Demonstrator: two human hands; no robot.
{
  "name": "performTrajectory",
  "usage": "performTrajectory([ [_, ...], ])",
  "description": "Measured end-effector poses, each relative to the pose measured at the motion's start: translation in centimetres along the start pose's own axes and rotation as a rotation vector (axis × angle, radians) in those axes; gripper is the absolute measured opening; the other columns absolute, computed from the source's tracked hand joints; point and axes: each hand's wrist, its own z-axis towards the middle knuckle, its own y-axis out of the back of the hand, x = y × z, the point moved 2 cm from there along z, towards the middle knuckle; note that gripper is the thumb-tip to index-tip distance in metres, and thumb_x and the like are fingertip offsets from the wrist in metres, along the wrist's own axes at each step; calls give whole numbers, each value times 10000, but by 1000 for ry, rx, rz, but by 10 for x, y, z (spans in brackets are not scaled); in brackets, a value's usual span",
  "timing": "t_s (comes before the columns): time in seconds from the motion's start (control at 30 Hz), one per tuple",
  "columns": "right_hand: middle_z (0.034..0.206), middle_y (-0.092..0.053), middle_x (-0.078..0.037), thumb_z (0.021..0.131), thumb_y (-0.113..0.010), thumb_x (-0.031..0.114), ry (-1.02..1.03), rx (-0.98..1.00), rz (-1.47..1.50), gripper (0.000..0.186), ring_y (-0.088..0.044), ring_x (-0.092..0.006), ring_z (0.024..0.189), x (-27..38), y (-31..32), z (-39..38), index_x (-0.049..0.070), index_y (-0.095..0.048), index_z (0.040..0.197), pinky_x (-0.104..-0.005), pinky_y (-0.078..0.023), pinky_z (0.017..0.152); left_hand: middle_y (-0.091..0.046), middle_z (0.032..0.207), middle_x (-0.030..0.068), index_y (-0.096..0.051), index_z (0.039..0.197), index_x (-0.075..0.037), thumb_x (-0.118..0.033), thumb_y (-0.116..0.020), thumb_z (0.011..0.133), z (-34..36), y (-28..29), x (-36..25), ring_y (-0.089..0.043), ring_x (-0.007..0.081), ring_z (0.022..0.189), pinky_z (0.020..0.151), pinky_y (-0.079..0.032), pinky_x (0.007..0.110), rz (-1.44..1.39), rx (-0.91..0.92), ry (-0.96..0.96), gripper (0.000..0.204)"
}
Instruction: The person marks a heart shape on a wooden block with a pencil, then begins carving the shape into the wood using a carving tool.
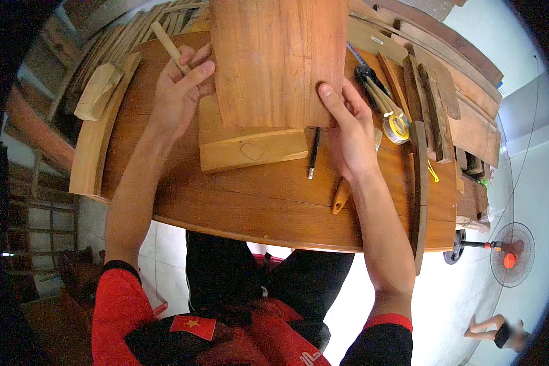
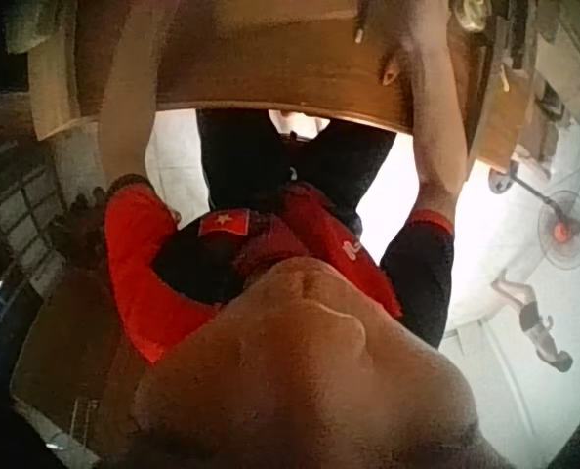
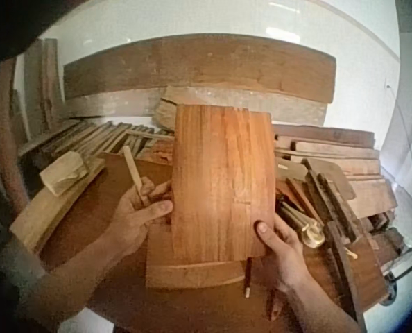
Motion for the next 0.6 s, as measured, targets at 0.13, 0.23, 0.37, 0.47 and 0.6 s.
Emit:
performTrajectory([
  [0.13,1339,-670,-107,1037,-683,197,-1,25,-30,458,-604,-178,1260,-5,3,2,-20,-562,1421,-360,-437,1120,-578,1462,162,-391,937,-200,-39,-729,956,-1,1,2,-636,249,1264,972,-609,443,39,-30,-2,375],
  [0.23,1341,-669,-108,1038,-683,201,0,36,-39,447,-605,-177,1259,-7,6,3,-20,-564,1407,-360,-435,1122,-565,1478,175,-387,936,-195,-39,-731,954,0,1,4,-628,251,1277,977,-609,442,25,-16,7,378],
  [0.37,1360,-660,-100,1039,-681,197,13,51,-24,449,-606,-172,1261,-10,8,5,-19,-551,1411,-358,-432,1127,-544,1500,198,-380,933,-184,-42,-732,955,0,0,5,-614,257,1297,993,-605,432,43,-34,-5,380],
  [0.47,1375,-652,-96,1040,-678,188,9,53,-29,451,-606,-172,1264,-11,8,5,-14,-543,1420,-357,-431,1130,-532,1508,217,-380,934,-178,-37,-724,958,-1,-2,3,-605,260,1307,1008,-598,415,8,24,-53,373],
  [0.6,1377,-651,-96,1041,-672,175,26,62,-17,446,-605,-174,1270,-9,6,3,-7,-540,1427,-352,-439,1125,-521,1518,227,-379,933,-175,-15,-720,950,-1,-2,2,-592,263,1323,1030,-582,408,46,0,-41,377],
])
